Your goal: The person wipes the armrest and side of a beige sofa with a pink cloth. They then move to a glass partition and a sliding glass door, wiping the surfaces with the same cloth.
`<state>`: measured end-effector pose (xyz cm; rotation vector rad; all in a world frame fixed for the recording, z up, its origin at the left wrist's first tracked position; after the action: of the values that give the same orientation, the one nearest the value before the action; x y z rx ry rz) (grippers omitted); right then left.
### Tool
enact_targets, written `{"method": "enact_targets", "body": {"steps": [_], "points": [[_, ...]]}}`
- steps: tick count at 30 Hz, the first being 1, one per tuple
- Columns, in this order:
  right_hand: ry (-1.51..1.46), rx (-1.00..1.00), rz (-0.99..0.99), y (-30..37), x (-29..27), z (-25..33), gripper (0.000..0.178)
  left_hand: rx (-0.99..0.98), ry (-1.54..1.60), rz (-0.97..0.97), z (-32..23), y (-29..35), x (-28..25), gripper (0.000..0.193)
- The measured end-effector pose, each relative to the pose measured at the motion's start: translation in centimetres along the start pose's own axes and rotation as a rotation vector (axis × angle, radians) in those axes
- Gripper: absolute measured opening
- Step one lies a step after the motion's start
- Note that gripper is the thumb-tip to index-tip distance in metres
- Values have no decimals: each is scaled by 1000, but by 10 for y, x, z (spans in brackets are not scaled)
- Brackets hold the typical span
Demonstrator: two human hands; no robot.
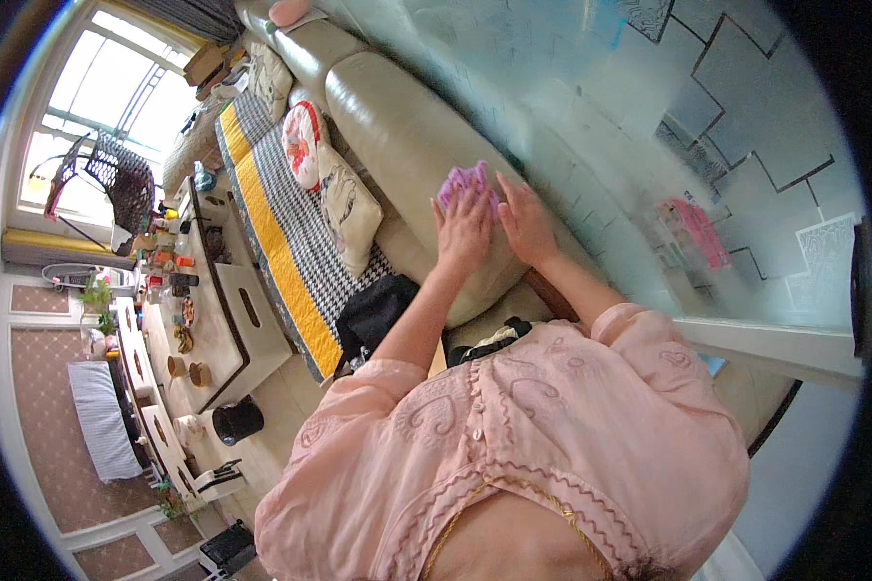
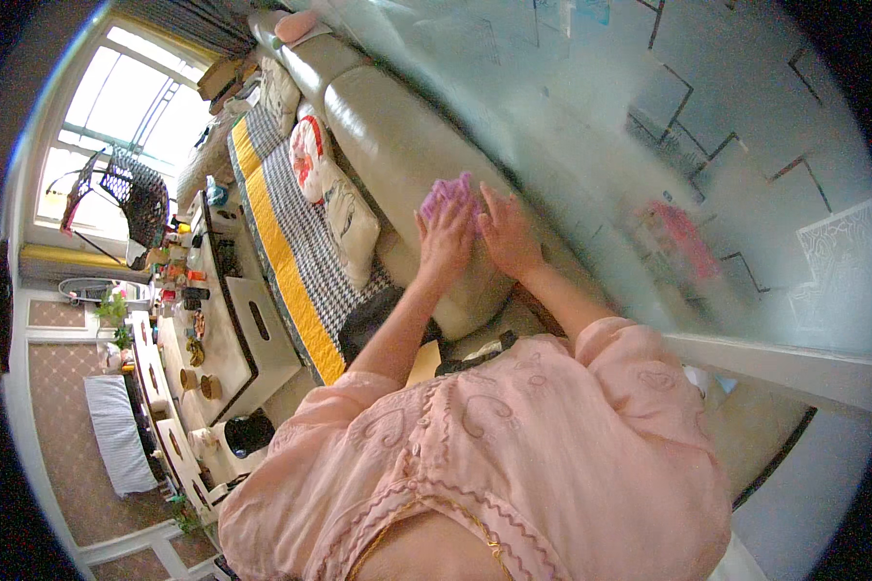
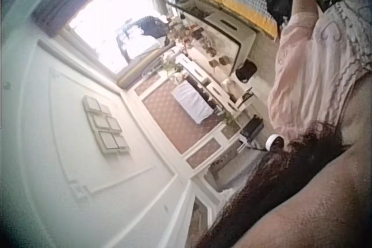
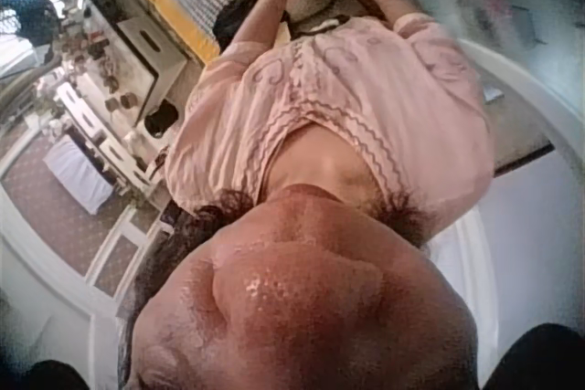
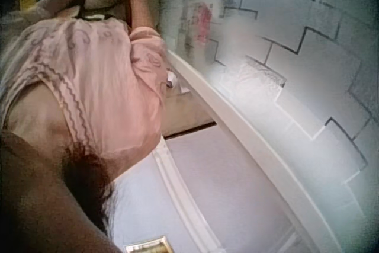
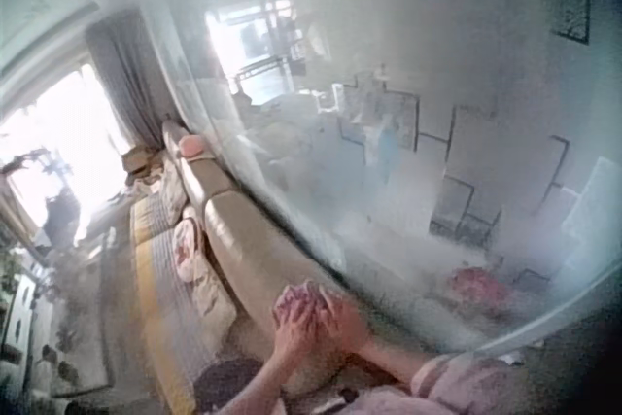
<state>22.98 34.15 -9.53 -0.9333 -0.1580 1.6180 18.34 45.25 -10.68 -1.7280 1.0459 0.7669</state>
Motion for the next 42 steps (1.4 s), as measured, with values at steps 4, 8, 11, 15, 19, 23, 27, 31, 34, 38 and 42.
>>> {"method": "enact_targets", "body": {"steps": [4,8,11,15,19,23,27,31,34,38,42], "points": [[-265,170,-5,4,-7,-11,48,77,70,23,-33,50,-16,47],[-2,-20,61,24,-14,-1,49,89,-79,47,-23,38,-15,53],[250,-153,73,27,-13,15,46,-24,-159,69,28,-5,4,51],[258,-143,57,32,-5,13,45,-172,-166,153,70,-72,15,46],[251,-120,20,32,-2,15,45,-90,-207,137,69,-83,18,47],[245,-130,-20,31,0,13,45,109,-76,48,46,-43,16,45],[98,-56,-80,35,-4,9,46,161,16,45,-3,9,-7,47],[-143,-11,-151,43,-19,12,46,192,-6,94,-32,53,-14,52],[-140,-62,-58,37,-30,41,45,201,-41,106,-29,45,-11,54],[-233,6,-48,23,-14,43,44,211,18,72,-10,-10,11,58],[-239,86,-61,12,-7,26,46,100,144,119,-3,-42,17,64]]}}
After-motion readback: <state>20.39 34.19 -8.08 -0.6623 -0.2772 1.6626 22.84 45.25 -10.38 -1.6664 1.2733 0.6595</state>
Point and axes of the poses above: each hand's wrist, its own y-axis away from the middle knuckle, its own x-axis out of the palm, z = x × y, the point moved 6 cm from there along -y, towards the middle knuckle, and after that the axes turned 13 degrees about -z, right-handed, at the moved point
